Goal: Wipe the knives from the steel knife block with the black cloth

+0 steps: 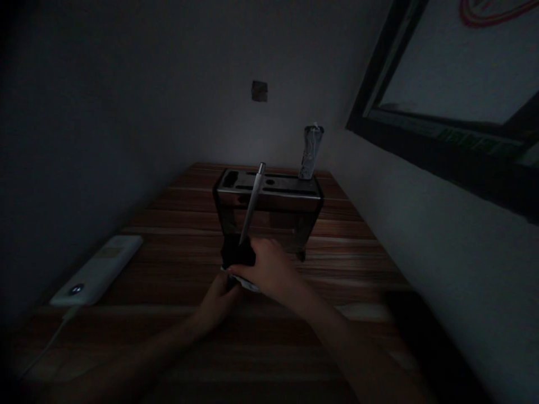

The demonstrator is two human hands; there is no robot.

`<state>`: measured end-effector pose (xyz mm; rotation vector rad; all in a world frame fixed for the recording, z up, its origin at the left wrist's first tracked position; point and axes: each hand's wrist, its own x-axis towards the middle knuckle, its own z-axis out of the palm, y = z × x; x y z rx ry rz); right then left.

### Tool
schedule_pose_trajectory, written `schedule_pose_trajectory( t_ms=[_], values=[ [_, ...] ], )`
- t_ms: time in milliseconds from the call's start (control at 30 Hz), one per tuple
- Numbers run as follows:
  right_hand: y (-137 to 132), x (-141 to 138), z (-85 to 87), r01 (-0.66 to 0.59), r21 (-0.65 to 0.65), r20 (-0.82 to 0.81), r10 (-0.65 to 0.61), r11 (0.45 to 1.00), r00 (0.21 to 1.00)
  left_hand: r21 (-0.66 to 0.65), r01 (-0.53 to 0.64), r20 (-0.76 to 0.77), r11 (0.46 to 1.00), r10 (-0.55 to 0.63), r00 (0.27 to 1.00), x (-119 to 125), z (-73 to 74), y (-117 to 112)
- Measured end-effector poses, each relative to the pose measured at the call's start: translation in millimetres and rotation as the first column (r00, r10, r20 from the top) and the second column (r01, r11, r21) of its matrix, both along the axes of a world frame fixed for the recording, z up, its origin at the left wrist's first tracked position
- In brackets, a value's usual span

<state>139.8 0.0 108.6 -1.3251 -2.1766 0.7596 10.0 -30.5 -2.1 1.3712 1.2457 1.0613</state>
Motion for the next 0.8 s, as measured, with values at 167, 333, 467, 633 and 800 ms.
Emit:
schedule_pose_trajectory(
  t_ms=[167, 333, 467, 633, 800],
  values=[
    [2.9, 5.0, 1.6, 0.002, 0.012, -0.065, -0.001, 1.0, 0.998, 0.02, 0.057, -0.018, 0.998, -0.057, 0.998, 0.9, 6.3, 0.8],
    [4.7, 12.7, 13.8, 0.018, 0.034, -0.167, -0.012, 0.999, 0.986, 0.039, 0.1, -0.034, 0.994, -0.099, 0.995, 1.7, 15.0, 0.0],
    [6.8, 22.1, 23.0, 0.055, 0.071, -0.258, -0.034, 0.996, 0.966, 0.035, 0.118, -0.126, 0.992, -0.113, 0.986, 2.2, 16.4, -0.2],
    [5.5, 35.8, 38.3, 0.165, 0.109, -0.395, -0.11, 0.98, 0.912, 0.068, 0.165, -0.22, 0.984, -0.146, 0.964, 1.6, 14.7, -0.8],
    [1.6, 49.7, 48.6, 0.273, 0.042, -0.54, -0.208, 0.961, 0.815, 0.067, 0.187, -0.297, 0.98, -0.159, 0.941, 1.2, 10.6, -1.7]
  ],
)
